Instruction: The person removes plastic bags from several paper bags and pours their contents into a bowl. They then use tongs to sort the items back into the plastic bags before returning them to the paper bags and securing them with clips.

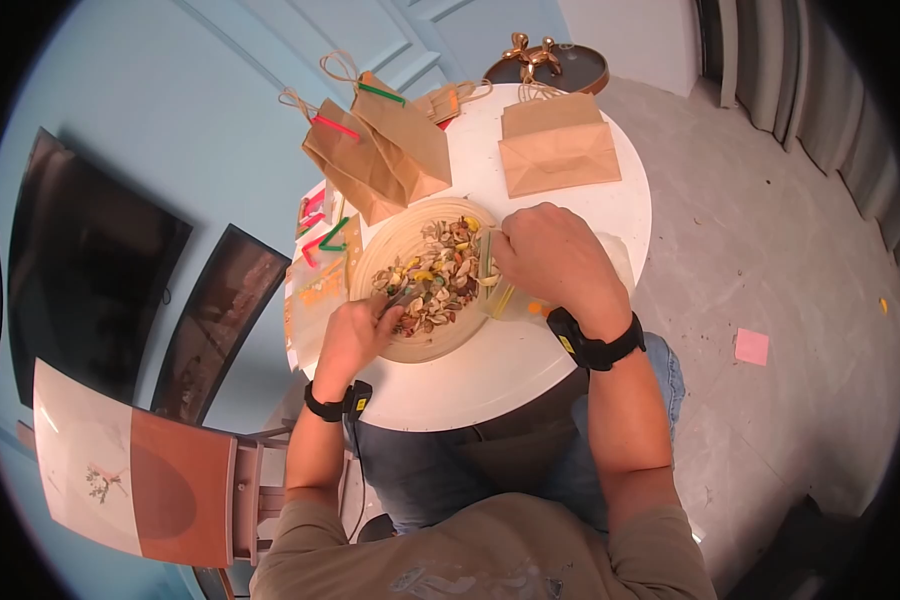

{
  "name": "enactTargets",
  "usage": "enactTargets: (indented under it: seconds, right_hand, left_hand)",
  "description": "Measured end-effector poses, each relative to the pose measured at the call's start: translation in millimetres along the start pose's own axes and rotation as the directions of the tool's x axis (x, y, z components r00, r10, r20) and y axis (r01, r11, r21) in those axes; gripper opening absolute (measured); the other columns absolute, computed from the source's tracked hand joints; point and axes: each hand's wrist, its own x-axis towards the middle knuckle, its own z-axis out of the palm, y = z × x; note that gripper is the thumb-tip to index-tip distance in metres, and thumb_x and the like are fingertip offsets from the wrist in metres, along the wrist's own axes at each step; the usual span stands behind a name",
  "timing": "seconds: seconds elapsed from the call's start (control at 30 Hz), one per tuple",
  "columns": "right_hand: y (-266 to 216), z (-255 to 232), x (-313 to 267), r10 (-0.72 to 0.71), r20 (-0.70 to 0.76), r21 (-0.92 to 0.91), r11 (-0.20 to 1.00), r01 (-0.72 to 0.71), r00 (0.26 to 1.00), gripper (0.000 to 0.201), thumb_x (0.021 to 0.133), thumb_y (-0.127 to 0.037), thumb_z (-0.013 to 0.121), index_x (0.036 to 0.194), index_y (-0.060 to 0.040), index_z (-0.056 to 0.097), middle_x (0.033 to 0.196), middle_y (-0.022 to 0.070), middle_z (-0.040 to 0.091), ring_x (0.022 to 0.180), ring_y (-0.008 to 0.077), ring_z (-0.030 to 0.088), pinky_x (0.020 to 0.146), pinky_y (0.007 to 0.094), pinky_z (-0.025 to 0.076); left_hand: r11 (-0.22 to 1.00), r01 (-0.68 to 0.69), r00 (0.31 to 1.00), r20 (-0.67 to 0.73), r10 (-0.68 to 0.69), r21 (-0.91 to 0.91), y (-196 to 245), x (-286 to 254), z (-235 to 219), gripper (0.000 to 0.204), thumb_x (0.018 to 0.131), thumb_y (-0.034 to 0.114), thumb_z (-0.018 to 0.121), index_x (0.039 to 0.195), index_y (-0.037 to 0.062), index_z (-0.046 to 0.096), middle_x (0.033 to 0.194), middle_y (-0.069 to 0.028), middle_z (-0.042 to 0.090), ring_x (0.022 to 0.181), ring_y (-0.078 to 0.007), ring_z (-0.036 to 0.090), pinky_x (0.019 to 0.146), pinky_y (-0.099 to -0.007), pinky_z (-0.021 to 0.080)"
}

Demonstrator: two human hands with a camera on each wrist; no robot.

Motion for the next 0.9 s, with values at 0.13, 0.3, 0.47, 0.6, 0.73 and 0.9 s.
enactTargets:
  seconds: [0.13,0.3,0.47,0.6,0.73,0.9]
  right_hand:
    - [-0.9,-0.1,0.1,0.006,0.004,-0.006,1.0,-0.006,1.0,0.035,0.098,-0.018,0.061,0.078,0.006,0.075,0.082,0.0294,0.07,0.081,0.048,0.072,0.081,0.0562,0.057]
    - [-1.1,0.4,0.7,-0.005,0.005,-0.017,1.0,0.005,1.0,0.034,0.098,-0.018,0.061,0.077,0.0056,0.075,0.082,0.0295,0.071,0.081,0.0484,0.072,0.081,0.0565,0.058]
    - [-1.7,-1.1,0.7,0.007,0.0,-0.01,1.0,-0.007,1.0,0.034,0.097,-0.018,0.061,0.078,0.0056,0.076,0.083,0.0298,0.071,0.082,0.0483,0.073,0.082,0.056,0.058]
    - [-2.6,-1.4,0.7,0.006,-0.014,0.008,1.0,-0.006,1.0,0.034,0.097,-0.019,0.062,0.078,0.0056,0.076,0.083,0.0296,0.071,0.082,0.048,0.073,0.082,0.0555,0.059]
    - [0.6,-3.9,0.7,-0.004,-0.009,-0.003,1.0,0.004,1.0,0.034,0.098,-0.019,0.062,0.078,0.0056,0.075,0.083,0.0291,0.071,0.082,0.0474,0.073,0.081,0.055,0.059]
    - [0.7,-4.3,-0.5,-0.007,-0.015,0.0,1.0,0.007,1.0,0.035,0.098,-0.019,0.062,0.077,0.0057,0.075,0.082,0.029,0.071,0.08,0.0475,0.073,0.08,0.0551,0.059]
  left_hand:
    - [0.997,0.01,1.0,-0.018,-0.012,-0.072,-0.3,-1.7,-10.2,0.028,0.103,0.025,0.08,0.094,-0.0019,0.076,0.079,-0.0283,0.07,0.075,-0.0483,0.072,0.067,-0.0524,0.054]
    - [0.994,-0.032,0.999,-0.033,0.028,-0.102,16.0,4.2,-33.3,0.026,0.102,0.024,0.082,0.098,-0.0021,0.078,0.077,-0.0266,0.07,0.073,-0.0462,0.072,0.065,-0.0487,0.054]
    - [0.96,-0.204,0.978,-0.08,0.192,-0.192,59.4,19.7,-40.9,0.028,0.101,0.026,0.084,0.097,-0.0014,0.078,0.077,-0.0263,0.071,0.07,-0.0442,0.072,0.063,-0.0483,0.053]
    - [0.96,-0.253,0.967,-0.018,0.253,-0.119,75.6,29.6,-45.0,0.035,0.098,0.032,0.086,0.098,-0.0019,0.078,0.078,-0.026,0.072,0.069,-0.0438,0.071,0.064,-0.0477,0.054]
    - [0.992,-0.018,1.0,0.012,0.02,-0.125,45.1,35.7,-50.6,0.042,0.098,0.038,0.085,0.096,-0.0028,0.076,0.076,-0.0249,0.071,0.07,-0.0426,0.071,0.067,-0.0481,0.055]
    - [0.965,0.164,0.975,0.185,-0.126,-0.203,-66.6,40.2,-37.3,0.048,0.103,0.043,0.08,0.09,-0.0033,0.074,0.07,-0.019,0.071,0.062,-0.0331,0.07,0.061,-0.0456,0.055]
